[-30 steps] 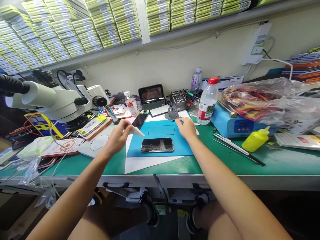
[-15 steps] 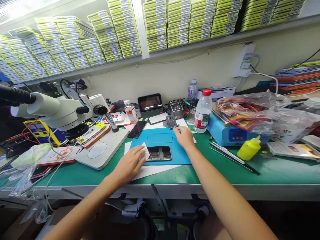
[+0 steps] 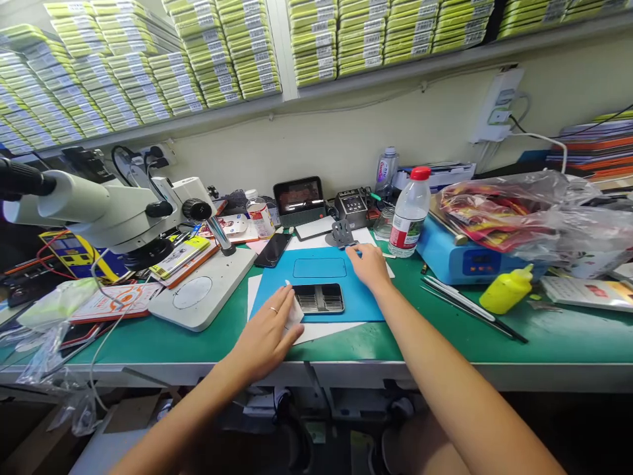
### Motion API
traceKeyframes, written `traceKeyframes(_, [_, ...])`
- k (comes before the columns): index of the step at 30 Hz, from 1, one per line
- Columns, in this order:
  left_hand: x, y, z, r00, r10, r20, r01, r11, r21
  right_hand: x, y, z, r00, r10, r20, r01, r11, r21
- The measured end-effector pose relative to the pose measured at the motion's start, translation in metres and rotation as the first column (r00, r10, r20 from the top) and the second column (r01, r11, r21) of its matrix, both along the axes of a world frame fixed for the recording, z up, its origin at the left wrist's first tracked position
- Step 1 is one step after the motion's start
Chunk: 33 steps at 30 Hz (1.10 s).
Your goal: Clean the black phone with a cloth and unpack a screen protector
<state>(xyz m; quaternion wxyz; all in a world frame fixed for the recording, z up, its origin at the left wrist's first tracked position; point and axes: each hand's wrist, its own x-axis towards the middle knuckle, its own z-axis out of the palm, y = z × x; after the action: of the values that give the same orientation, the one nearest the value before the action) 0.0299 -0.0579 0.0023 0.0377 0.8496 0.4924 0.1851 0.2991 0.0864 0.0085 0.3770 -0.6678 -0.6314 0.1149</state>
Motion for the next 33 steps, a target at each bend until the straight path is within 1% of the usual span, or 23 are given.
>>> traceKeyframes(3, [0.006,0.007,-0.008,1.000,-0.004,-0.023,0.003,1.000,-0.025,0.000,-0.002,0.001,1.000,-0.003,0.008,0.003,1.000,-0.004])
traceKeyframes(5, [0.003,0.010,-0.010,0.999,0.009,-0.038,-0.010,0.999,-0.035,0.000,-0.003,0.001,1.000,0.000,0.013,0.000,1.000,-0.009])
traceKeyframes(9, [-0.012,0.016,-0.006,0.994,0.030,-0.104,-0.038,0.996,-0.081,0.000,-0.004,0.002,1.000,0.007,0.013,-0.007,1.000,-0.022])
traceKeyframes(12, [-0.010,0.016,-0.003,0.987,0.057,-0.149,-0.072,0.992,-0.100,-0.001,-0.004,0.003,1.000,0.007,0.010,-0.007,0.999,-0.036])
traceKeyframes(14, [0.003,0.016,-0.002,0.985,0.056,-0.161,-0.070,0.994,-0.084,-0.001,-0.004,0.003,1.000,0.008,0.011,-0.008,0.999,-0.042])
traceKeyframes(16, [0.025,0.015,-0.001,0.986,0.036,-0.162,-0.048,0.996,-0.074,-0.002,-0.004,0.004,1.000,0.010,0.015,-0.010,0.999,-0.044])
traceKeyframes(20, [0.071,0.013,0.004,0.989,-0.079,-0.123,0.069,0.994,-0.085,-0.002,-0.004,0.005,0.999,0.015,0.030,-0.014,0.999,-0.043])
traceKeyframes(22, [0.081,0.012,0.006,0.986,-0.129,-0.102,0.122,0.990,-0.071,-0.001,-0.004,0.005,0.999,0.017,0.038,-0.016,0.999,-0.040])
traceKeyframes(24, [0.078,0.011,0.007,0.982,-0.157,-0.102,0.152,0.987,-0.060,-0.001,-0.004,0.004,0.999,0.018,0.041,-0.016,0.999,-0.037])
traceKeyframes(26, [0.061,0.009,0.004,0.981,-0.150,-0.126,0.144,0.988,-0.049,-0.001,-0.004,0.003,0.999,0.019,0.040,-0.017,0.999,-0.035])
traceKeyframes(30, [0.019,0.012,-0.004,0.981,-0.028,-0.191,0.025,1.000,-0.015,-0.002,-0.003,0.001,1.000,0.014,0.026,-0.013,0.999,-0.029])
traceKeyframes(32, [0.016,0.016,-0.007,0.977,0.033,-0.209,-0.034,0.999,-0.002,-0.003,-0.003,0.000,1.000,0.012,0.021,-0.011,1.000,-0.025])
traceKeyframes(33, [0.022,0.018,-0.008,0.976,0.052,-0.209,-0.052,0.999,0.006,-0.003,-0.003,0.000,1.000,0.011,0.020,-0.011,1.000,-0.023])
